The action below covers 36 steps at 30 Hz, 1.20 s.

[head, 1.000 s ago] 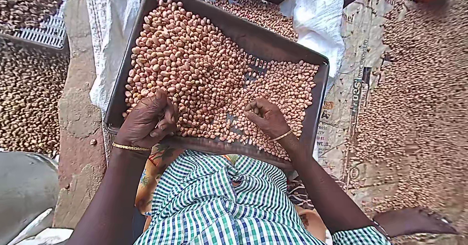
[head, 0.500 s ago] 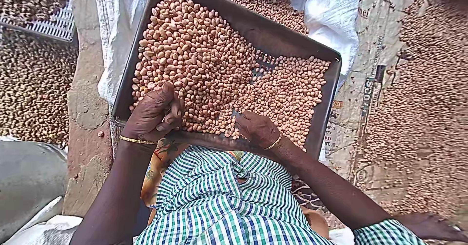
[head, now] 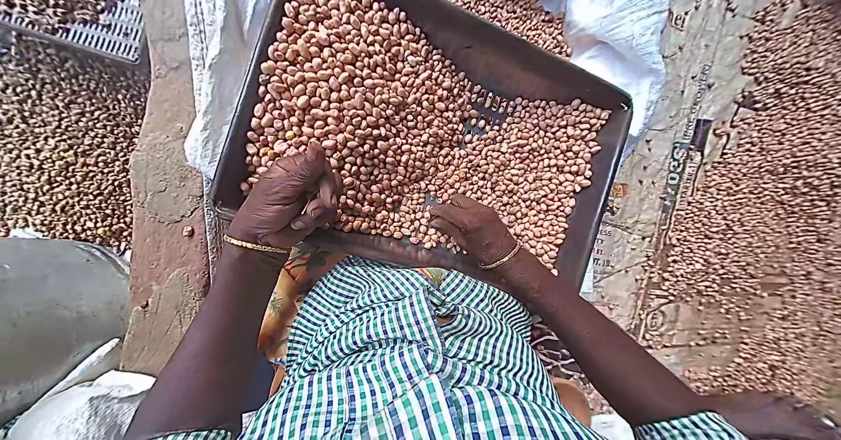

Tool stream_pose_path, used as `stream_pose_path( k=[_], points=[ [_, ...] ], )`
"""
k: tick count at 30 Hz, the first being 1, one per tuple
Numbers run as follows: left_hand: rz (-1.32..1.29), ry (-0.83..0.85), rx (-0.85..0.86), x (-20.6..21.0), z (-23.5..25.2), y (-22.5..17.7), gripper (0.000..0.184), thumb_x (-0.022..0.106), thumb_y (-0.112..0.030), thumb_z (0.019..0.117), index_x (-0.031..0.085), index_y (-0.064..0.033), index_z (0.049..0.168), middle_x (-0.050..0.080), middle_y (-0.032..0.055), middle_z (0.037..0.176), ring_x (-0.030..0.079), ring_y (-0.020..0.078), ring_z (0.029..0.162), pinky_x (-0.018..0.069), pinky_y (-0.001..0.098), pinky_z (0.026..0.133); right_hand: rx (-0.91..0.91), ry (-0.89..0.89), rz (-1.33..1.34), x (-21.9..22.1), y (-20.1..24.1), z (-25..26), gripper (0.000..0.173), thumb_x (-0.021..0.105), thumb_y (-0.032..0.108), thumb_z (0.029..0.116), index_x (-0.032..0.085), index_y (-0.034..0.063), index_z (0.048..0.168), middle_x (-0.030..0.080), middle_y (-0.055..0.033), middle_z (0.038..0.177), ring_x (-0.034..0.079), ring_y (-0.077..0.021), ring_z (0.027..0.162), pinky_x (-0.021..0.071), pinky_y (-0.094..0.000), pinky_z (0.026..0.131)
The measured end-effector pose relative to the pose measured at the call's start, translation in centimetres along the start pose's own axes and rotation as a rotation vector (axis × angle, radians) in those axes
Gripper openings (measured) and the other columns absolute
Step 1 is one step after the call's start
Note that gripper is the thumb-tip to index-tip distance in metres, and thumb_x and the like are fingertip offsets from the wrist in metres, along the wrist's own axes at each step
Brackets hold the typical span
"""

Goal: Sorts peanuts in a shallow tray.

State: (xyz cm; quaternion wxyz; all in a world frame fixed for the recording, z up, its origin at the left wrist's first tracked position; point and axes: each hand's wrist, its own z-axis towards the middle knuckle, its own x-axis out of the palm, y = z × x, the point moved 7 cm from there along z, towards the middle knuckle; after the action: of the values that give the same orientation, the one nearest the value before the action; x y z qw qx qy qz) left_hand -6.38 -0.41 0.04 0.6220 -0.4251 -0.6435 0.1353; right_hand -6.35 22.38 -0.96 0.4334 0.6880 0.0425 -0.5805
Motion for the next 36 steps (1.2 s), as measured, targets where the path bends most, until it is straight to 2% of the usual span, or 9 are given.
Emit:
stream_pose_path(
  k=[3,6,11,14,17,22,26,31,36],
  points=[
    [0.007,0.016,-0.005,-0.2,0.2,-0.1,0.046,0.046,-0.034,0.108,0.068,-0.019,0.07,0.057,-0.0112,0.056,0.046,-0.0061,0.042,0.0372,0.0091,0.039,-0.15,-0.15,-0.076,0.2,-0.5,0.7,0.009,0.065,-0.002,0.088,0.074,-0.0039,0.086,0.06,-0.0166,0.071,0.061,-0.0283,0.059,0.0511,-0.0344,0.053],
    [0.019,0.017,0.002,-0.2,0.2,-0.1,0.046,0.046,-0.034,0.108,0.067,-0.0196,0.069,0.058,-0.0113,0.056,0.046,-0.0061,0.042,0.0371,0.0091,0.039,-0.089,-0.193,-0.053,-1.7,-1.9,1.7,0.012,0.063,-0.001,0.0914,0.074,-0.007,0.09,0.063,-0.0203,0.074,0.061,-0.0308,0.061,0.051,-0.036,0.058],
    [0.013,0.026,0.007,-0.1,0.2,-0.2,0.046,0.048,-0.035,0.1075,0.068,-0.0193,0.07,0.058,-0.0114,0.056,0.047,-0.0061,0.043,0.0387,0.0094,0.04,0.038,0.02,-0.042,-1.1,0.1,0.4,0.014,0.065,0.0,0.0944,0.075,-0.0045,0.104,0.063,-0.0188,0.084,0.065,-0.0316,0.07,0.0557,-0.0398,0.064],
    [0.015,0.037,0.004,-0.1,0.2,-0.1,0.046,0.047,-0.035,0.1077,0.068,-0.0194,0.07,0.057,-0.0118,0.055,0.047,-0.0061,0.042,0.0384,0.0095,0.04,-0.028,-0.027,-0.182,0.6,1.2,0.2,0.005,0.066,-0.007,0.0865,0.071,-0.0074,0.087,0.062,-0.0207,0.076,0.067,-0.0355,0.067,0.0556,-0.0427,0.058],
    [0.013,0.034,0.005,-0.1,0.1,-0.1,0.045,0.048,-0.036,0.1075,0.069,-0.0194,0.071,0.057,-0.0123,0.055,0.047,-0.0065,0.042,0.0382,0.009,0.04,-0.04,-0.015,-0.208,0.6,2.3,0.1,0.004,0.066,-0.008,0.0831,0.069,-0.0105,0.085,0.062,-0.0223,0.073,0.067,-0.037,0.064,0.0554,-0.0438,0.056],
    [0.03,-0.019,0.002,-0.4,-0.1,0.0,0.047,0.047,-0.036,0.1082,0.067,-0.0157,0.071,0.054,-0.0104,0.053,0.043,-0.0054,0.039,0.0358,0.0095,0.038,0.109,-0.082,0.037,-0.8,1.4,-1.2,0.011,0.066,-0.001,0.0879,0.074,-0.0073,0.091,0.066,-0.0191,0.076,0.065,-0.0294,0.063,0.055,-0.0381,0.058],
    [0.037,0.009,0.02,-0.3,-0.3,-0.1,0.047,0.045,-0.035,0.109,0.066,-0.0144,0.073,0.053,-0.0096,0.054,0.042,-0.0045,0.039,0.035,0.0099,0.038,0.336,-0.089,0.171,-2.8,-0.4,-0.6,0.018,0.061,-0.001,0.0945,0.073,-0.0028,0.108,0.057,-0.0095,0.081,0.046,-0.0101,0.064,0.0399,-0.0207,0.059],
    [0.039,0.027,0.016,0.0,0.1,-0.2,0.045,0.048,-0.035,0.1071,0.069,-0.0196,0.07,0.059,-0.0121,0.055,0.048,-0.0069,0.042,0.0384,0.0088,0.04,0.208,-0.009,0.062,-0.4,0.5,-0.4,0.019,0.066,-0.004,0.0899,0.076,-0.0054,0.106,0.064,-0.023,0.089,0.064,-0.0318,0.071,0.0545,-0.0408,0.064],
    [0.05,0.063,0.015,0.0,0.2,-0.1,0.046,0.048,-0.038,0.1073,0.07,-0.0202,0.071,0.059,-0.013,0.056,0.048,-0.0072,0.043,0.0388,0.0086,0.04,0.058,0.02,-0.177,0.5,1.7,0.0,0.007,0.067,-0.006,0.087,0.073,-0.0088,0.09,0.063,-0.022,0.078,0.067,-0.0359,0.068,0.056,-0.0428,0.058]
  ],
)
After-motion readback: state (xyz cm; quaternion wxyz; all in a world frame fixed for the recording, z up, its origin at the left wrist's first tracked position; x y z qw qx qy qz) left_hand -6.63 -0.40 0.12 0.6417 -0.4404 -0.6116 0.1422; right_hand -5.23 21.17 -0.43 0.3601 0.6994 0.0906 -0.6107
